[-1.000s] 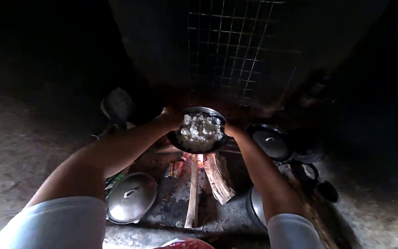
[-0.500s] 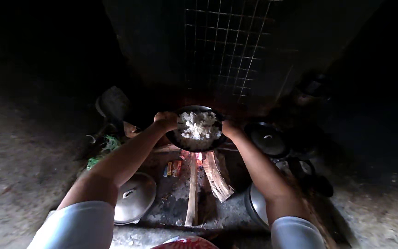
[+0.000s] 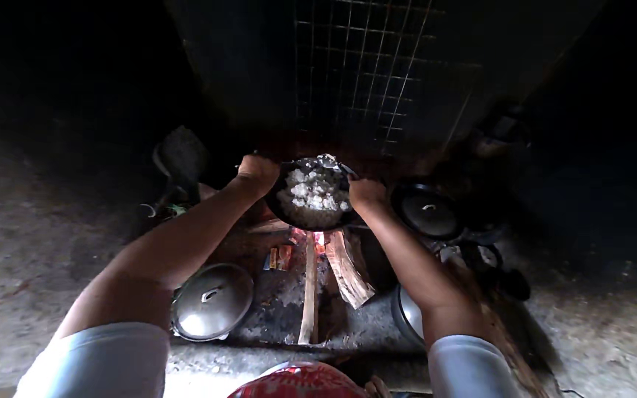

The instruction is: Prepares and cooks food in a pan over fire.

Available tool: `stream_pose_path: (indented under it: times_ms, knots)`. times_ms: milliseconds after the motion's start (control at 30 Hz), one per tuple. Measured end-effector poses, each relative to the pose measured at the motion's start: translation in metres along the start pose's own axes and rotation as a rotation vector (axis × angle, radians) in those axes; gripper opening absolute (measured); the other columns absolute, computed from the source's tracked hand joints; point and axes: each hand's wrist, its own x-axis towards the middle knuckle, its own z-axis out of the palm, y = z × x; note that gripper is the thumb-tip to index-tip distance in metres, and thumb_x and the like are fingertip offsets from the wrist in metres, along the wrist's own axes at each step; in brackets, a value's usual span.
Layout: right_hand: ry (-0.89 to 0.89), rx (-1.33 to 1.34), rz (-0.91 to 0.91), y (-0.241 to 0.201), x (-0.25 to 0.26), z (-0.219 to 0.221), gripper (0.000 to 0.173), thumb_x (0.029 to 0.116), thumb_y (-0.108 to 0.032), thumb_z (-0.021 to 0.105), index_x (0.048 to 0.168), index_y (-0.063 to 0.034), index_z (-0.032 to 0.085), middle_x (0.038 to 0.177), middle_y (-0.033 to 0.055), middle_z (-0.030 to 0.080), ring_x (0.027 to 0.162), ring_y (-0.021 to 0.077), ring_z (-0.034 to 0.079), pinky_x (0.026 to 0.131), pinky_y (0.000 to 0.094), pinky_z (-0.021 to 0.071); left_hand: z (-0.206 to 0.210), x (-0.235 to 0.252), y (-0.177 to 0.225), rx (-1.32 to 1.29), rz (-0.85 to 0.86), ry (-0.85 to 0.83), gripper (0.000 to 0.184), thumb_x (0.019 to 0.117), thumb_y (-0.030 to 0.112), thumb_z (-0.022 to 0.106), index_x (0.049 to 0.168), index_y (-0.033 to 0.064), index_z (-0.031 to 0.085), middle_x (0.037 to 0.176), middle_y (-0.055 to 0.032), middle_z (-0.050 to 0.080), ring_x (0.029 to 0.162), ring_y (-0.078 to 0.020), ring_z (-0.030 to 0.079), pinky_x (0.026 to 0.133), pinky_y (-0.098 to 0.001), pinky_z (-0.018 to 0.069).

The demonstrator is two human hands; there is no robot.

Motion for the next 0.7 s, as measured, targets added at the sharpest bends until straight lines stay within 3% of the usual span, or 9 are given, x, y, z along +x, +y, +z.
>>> stream_pose_path:
  times_ms: [100, 233, 333, 400, 500, 567, 633, 700]
  knots:
    - [-0.009, -0.067, -0.110, -0.002, 0.001, 0.029, 0.049, 0.1032, -0.005, 0.048, 0.152, -0.0087, 0.047, 0.119, 0.0278, 0.069, 0.109, 0.0493, 0.068, 0.085, 0.0655, 0.0544, 0.046, -0.004, 0.010, -0.005, 0.100, 0.055, 0.047, 0.0944, -0.004, 0.062, 0.140, 0.0069, 0.058, 0.135, -0.0198, 0.061, 0.123, -0.0431, 0.060, 0.089, -0.0605, 0.0544]
    - [-0.097, -0.159, -0.134, 0.013, -0.015, 0.033, 0.043, 0.1029, -0.002, 0.049, 0.145, -0.0026, 0.053, 0.119, 0.0270, 0.069, 0.109, 0.0477, 0.068, 0.088, 0.0637, 0.0546, 0.069, -0.031, 0.002, 0.020, 0.140, 0.008, 0.041, 0.0964, -0.002, 0.060, 0.137, 0.0040, 0.058, 0.135, -0.0188, 0.061, 0.122, -0.0414, 0.061, 0.088, -0.0569, 0.0571]
    - [-0.090, -0.216, -0.103, 0.031, -0.028, 0.018, 0.041, 0.1016, -0.002, 0.051, 0.142, -0.0034, 0.058, 0.116, 0.0268, 0.070, 0.106, 0.0472, 0.068, 0.083, 0.0635, 0.0550, 0.042, -0.055, -0.022, 0.031, 0.078, -0.033, 0.037, 0.0987, -0.001, 0.058, 0.134, 0.0072, 0.062, 0.130, -0.0171, 0.064, 0.120, -0.0412, 0.063, 0.085, -0.0582, 0.0576]
    - [-0.041, -0.212, -0.071, 0.038, -0.036, 0.004, 0.039, 0.1020, -0.003, 0.050, 0.140, -0.0041, 0.059, 0.113, 0.0275, 0.070, 0.103, 0.0482, 0.069, 0.081, 0.0642, 0.0551, 0.026, -0.064, -0.041, 0.012, 0.039, 0.043, 0.036, 0.0975, -0.002, 0.059, 0.129, 0.0129, 0.066, 0.125, -0.0135, 0.067, 0.119, -0.0406, 0.062, 0.080, -0.0582, 0.0573]
    - [-0.003, -0.191, -0.065, 0.036, -0.051, -0.009, 0.052, 0.1030, -0.006, 0.050, 0.154, -0.0164, 0.047, 0.108, 0.0260, 0.071, 0.098, 0.0477, 0.070, 0.076, 0.0629, 0.0563, 0.010, -0.078, -0.053, -0.048, 0.041, 0.157, 0.038, 0.0948, -0.001, 0.064, 0.128, 0.0172, 0.070, 0.124, -0.0114, 0.068, 0.123, -0.0397, 0.061, 0.082, -0.0581, 0.0566]
    - [0.007, -0.176, -0.109, 0.030, -0.065, -0.002, 0.058, 0.1013, -0.009, 0.054, 0.157, -0.0223, 0.045, 0.103, 0.0228, 0.073, 0.093, 0.0449, 0.071, 0.073, 0.0615, 0.0566, 0.017, -0.088, -0.043, -0.036, 0.115, 0.195, 0.032, 0.0925, 0.000, 0.066, 0.120, 0.0165, 0.072, 0.120, -0.0105, 0.069, 0.119, -0.0386, 0.062, 0.080, -0.0564, 0.0573]
    - [-0.031, -0.173, -0.141, 0.020, -0.074, 0.013, 0.054, 0.1016, -0.009, 0.054, 0.155, -0.0196, 0.048, 0.104, 0.0220, 0.073, 0.094, 0.0435, 0.071, 0.074, 0.0611, 0.0565, 0.036, -0.092, -0.019, -0.016, 0.186, 0.174, 0.028, 0.0919, 0.002, 0.067, 0.116, 0.0138, 0.073, 0.120, -0.0110, 0.069, 0.117, -0.0376, 0.063, 0.080, -0.0550, 0.0578]
    - [-0.067, -0.187, -0.146, 0.013, -0.070, 0.026, 0.053, 0.1031, -0.006, 0.050, 0.156, -0.0126, 0.044, 0.106, 0.0238, 0.072, 0.097, 0.0447, 0.071, 0.076, 0.0608, 0.0566, 0.055, -0.085, 0.006, -0.041, 0.175, 0.081, 0.030, 0.0939, 0.003, 0.066, 0.122, 0.0130, 0.070, 0.130, -0.0117, 0.065, 0.125, -0.0370, 0.060, 0.092, -0.0555, 0.0558]
